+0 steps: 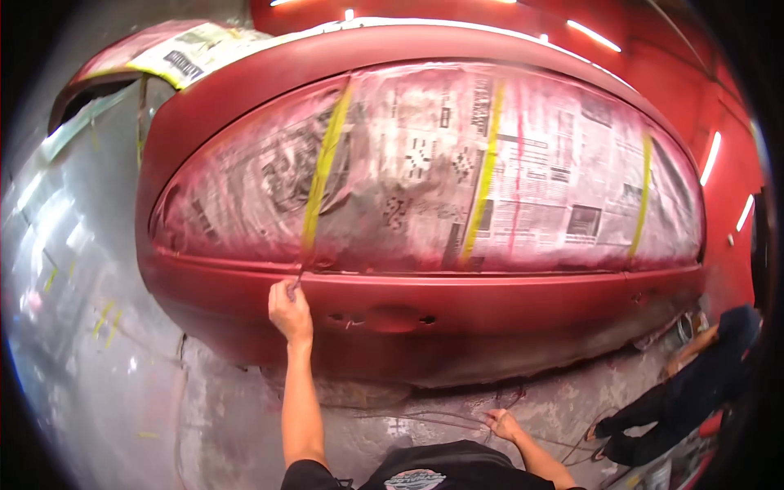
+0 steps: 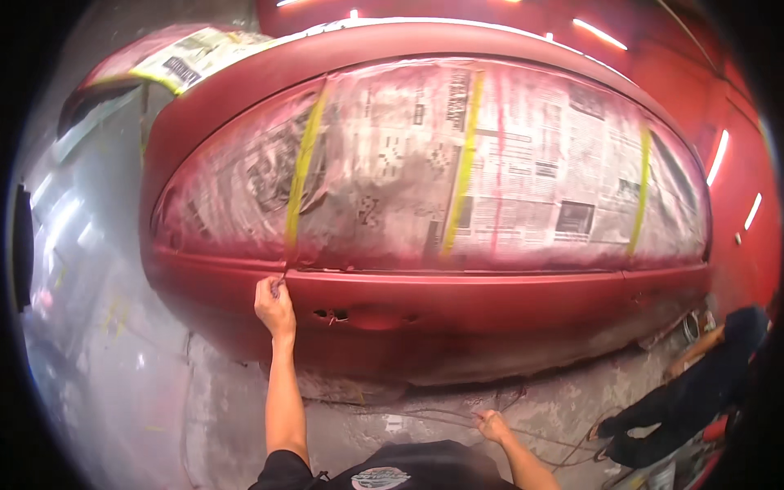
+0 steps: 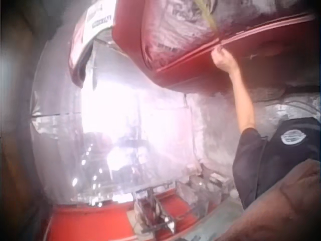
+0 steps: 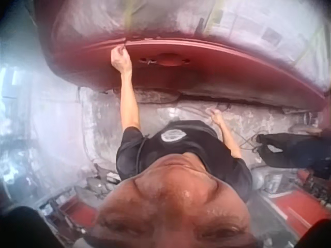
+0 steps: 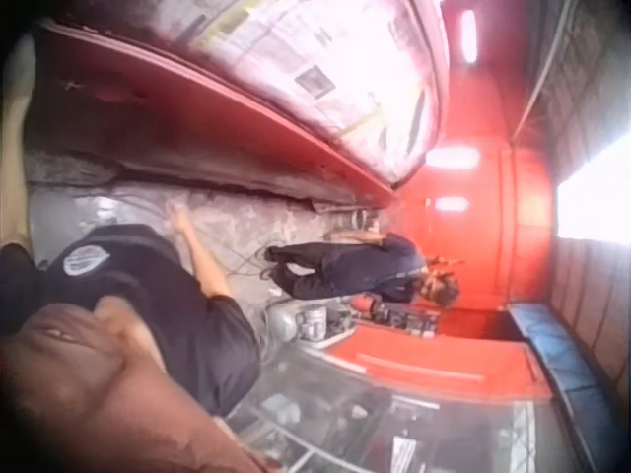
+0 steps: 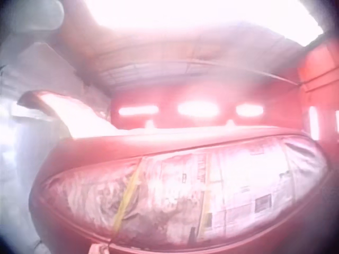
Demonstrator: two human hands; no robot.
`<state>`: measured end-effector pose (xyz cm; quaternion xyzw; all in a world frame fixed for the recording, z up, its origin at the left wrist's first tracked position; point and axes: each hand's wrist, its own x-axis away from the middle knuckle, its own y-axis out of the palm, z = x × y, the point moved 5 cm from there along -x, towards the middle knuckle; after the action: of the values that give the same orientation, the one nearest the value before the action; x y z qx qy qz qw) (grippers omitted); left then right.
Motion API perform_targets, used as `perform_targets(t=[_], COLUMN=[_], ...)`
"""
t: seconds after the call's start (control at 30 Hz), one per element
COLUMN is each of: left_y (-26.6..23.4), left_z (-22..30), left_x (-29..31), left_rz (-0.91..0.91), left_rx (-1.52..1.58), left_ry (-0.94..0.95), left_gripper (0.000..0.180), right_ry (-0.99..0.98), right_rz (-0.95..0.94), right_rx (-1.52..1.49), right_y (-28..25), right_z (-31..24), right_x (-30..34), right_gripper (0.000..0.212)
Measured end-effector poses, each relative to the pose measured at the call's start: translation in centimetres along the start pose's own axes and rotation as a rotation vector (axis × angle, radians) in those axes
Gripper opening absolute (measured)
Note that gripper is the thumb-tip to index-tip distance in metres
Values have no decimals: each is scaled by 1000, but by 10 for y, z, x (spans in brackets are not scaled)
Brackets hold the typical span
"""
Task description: The person wipes the surface of a red car body with a cloth. The car is partially covered with newspaper and masking tape. The person moves around the vehicle, wiping the hood and side panels.
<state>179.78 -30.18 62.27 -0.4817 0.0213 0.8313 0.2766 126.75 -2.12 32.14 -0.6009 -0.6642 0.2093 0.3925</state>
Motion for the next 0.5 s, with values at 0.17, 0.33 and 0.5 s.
perform_targets(t=[0.17, 0.33, 0.5], left_y=[5, 3, 15], left_z=[12, -4, -2], left_x=[21, 22, 1], left_rz=[-103, -128, -82], left_rx=[15, -25, 107], left_ry=[110, 63, 4], left_gripper=[14, 23, 18], right_ry=[34, -53, 195], right_rz=[-33, -40, -27], right_rx=[163, 247, -64], right_y=[31, 56, 35], right_z=[44, 84, 85], right_x=[15, 31, 50], right_gripper=[41, 39, 36])
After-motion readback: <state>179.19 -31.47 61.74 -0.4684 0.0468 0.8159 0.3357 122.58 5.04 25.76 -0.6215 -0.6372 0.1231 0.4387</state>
